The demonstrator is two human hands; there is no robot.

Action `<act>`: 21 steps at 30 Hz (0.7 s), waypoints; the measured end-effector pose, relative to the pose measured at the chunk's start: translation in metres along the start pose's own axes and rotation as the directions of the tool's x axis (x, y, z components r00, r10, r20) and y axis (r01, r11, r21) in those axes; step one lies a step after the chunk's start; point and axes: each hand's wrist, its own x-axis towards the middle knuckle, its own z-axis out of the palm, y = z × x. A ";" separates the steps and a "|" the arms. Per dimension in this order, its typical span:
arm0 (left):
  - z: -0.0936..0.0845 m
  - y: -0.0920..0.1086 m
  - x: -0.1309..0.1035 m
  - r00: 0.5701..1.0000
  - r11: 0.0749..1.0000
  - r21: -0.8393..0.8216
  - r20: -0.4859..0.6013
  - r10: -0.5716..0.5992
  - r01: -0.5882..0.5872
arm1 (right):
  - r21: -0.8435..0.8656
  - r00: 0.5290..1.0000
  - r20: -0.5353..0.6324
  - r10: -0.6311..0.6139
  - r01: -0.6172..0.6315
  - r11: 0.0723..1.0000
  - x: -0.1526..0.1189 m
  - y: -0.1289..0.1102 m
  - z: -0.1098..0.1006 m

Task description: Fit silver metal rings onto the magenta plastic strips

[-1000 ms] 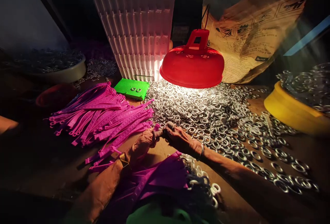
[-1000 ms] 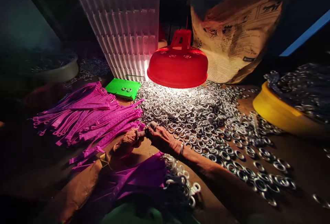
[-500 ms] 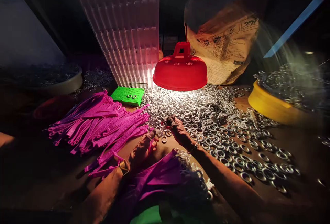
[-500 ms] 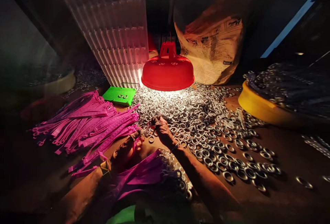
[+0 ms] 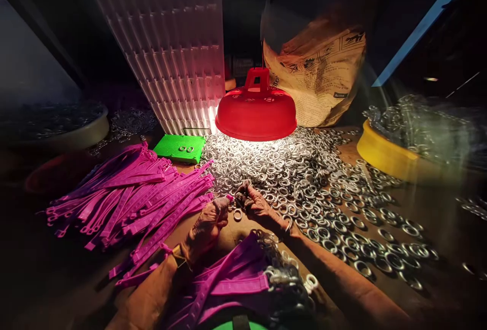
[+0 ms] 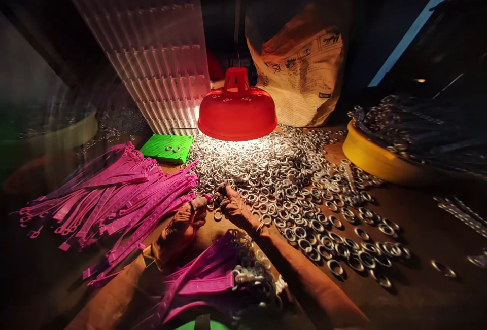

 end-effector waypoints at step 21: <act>0.030 0.009 -0.020 0.992 0.904 0.414 0.108 0.065 -0.105 | -0.226 0.997 0.072 -0.014 0.030 0.974 -0.018 -0.007 -0.008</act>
